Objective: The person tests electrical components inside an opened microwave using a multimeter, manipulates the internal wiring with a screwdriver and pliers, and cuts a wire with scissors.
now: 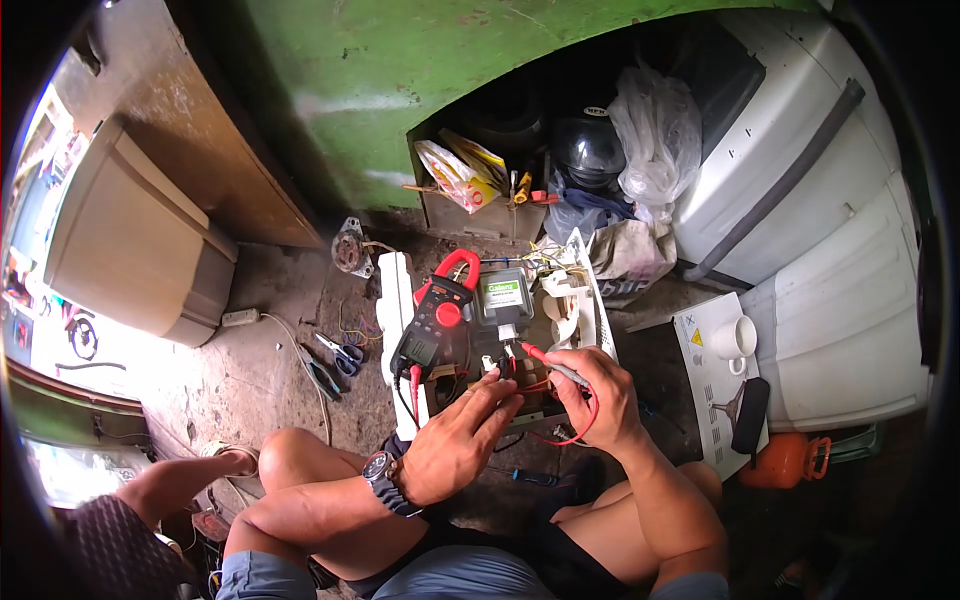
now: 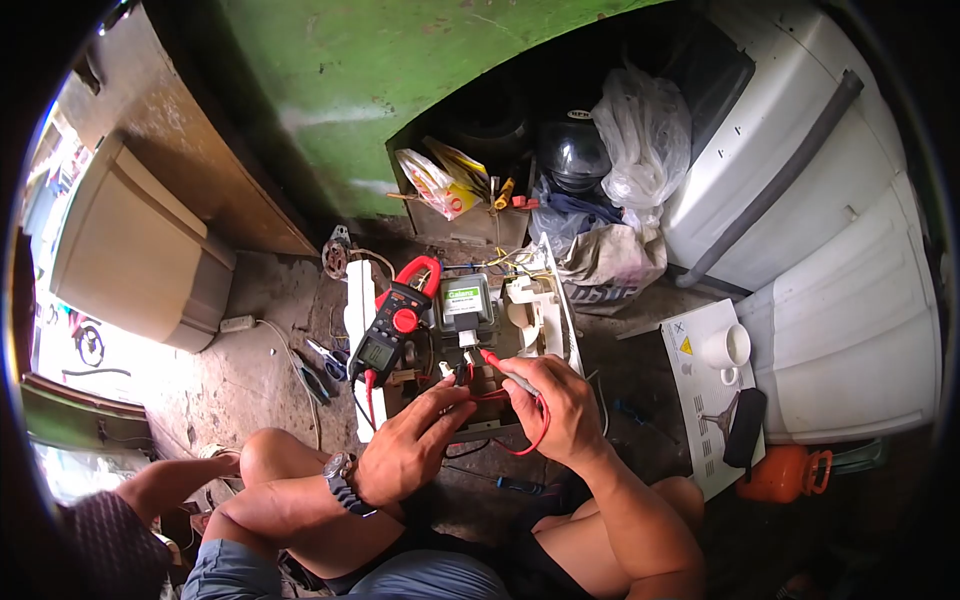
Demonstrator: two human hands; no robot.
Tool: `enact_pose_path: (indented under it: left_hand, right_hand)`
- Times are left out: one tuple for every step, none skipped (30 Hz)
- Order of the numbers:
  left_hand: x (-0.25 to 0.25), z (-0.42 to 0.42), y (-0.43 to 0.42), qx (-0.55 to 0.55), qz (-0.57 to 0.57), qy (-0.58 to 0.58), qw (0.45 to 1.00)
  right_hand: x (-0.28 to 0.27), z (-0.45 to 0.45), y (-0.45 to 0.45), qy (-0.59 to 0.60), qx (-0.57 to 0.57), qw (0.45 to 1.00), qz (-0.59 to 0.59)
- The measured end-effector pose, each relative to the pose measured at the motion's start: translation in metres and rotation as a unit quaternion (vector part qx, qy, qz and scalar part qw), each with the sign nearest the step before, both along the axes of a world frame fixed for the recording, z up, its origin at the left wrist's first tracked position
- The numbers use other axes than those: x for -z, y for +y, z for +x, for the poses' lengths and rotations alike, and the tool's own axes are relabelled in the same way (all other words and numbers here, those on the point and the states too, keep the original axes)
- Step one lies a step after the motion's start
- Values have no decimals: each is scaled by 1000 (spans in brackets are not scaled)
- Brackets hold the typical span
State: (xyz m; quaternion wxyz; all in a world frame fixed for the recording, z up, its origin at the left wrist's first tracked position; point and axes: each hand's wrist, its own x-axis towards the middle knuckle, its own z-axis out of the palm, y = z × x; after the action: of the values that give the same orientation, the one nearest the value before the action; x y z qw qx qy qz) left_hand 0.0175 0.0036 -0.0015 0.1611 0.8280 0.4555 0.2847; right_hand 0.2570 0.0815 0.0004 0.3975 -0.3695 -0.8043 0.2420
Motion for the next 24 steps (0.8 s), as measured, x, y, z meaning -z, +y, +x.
enact_pose_path:
  left_hand:
    - [-1,0,0,-6,-1,-4,1000]
    - [-1,1,0,-12,-3,-8,1000]
    - [0,0,0,-8,-2,-9,1000]
    - [0,1,0,-9,-2,-9,1000]
    - [0,1,0,-8,0,-11,1000]
    - [0,0,0,-7,1,-13,1000]
    - [-1,0,0,-8,1,-13,1000]
    - [-1,0,0,-7,-5,-13,1000]
    - [-2,1,0,-6,-10,-14,1000]
    - [-2,1,0,-6,-10,-13,1000]
    - [-1,1,0,-5,-14,-16,1000]
    - [-1,1,1,-4,-17,-19,1000]
    - [-1,0,1,-5,-17,-19,1000]
    - [-1,0,1,-3,-21,-18,1000]
    - [0,0,0,-2,-24,-17,1000]
    - [1,0,1,-4,-24,-16,1000]
    - [2,0,1,-3,-16,-17,1000]
    - [3,0,1,-3,-9,-19,1000]
    - [3,1,1,-4,-8,-22,1000]
    - [3,1,1,-6,-8,-21,1000]
    - [3,1,0,-6,-14,-24,1000]
    - [3,2,0,-6,-19,-27,999]
    - [3,2,0,-7,-19,-26,999]
    - [4,2,0,-5,-24,-30,999]
  right_hand:
    - [0,0,0,-1,1,1000,1]
    - [0,0,0,-1,2,1000,1]
    - [0,0,0,-3,2,1000,3]
    - [0,0,0,-3,2,1000,3]
    - [0,0,0,-6,1,1000,4]
    - [0,0,0,-9,1,1000,4]
    - [0,0,0,-9,0,1000,4]
    - [-1,0,0,-10,-2,1000,7]
    - [-1,0,1,-12,-3,1000,10]
    - [-1,0,1,-11,-3,1000,10]
    - [-1,0,1,-11,-5,1000,12]
    - [0,-1,1,-11,-6,1000,13]
    - [-1,-1,1,-10,-7,1000,13]
    - [-2,-1,1,-12,-6,1000,11]
    - [-2,-1,0,-13,-6,1000,8]
    - [-2,-1,1,-11,-8,1000,9]
    - [-2,-1,1,-12,-7,1000,8]
    - [-2,-1,1,-14,-7,1000,8]
    - [-2,-1,1,-13,-9,1000,8]
    - [-3,-1,1,-16,-9,1000,4]
    - [-3,-1,1,-20,-8,1000,-1]
    - [-3,-1,1,-20,-9,1000,0]
    - [-2,-1,1,-21,-8,1000,8]
    - [-2,-2,2,-22,-8,1000,16]
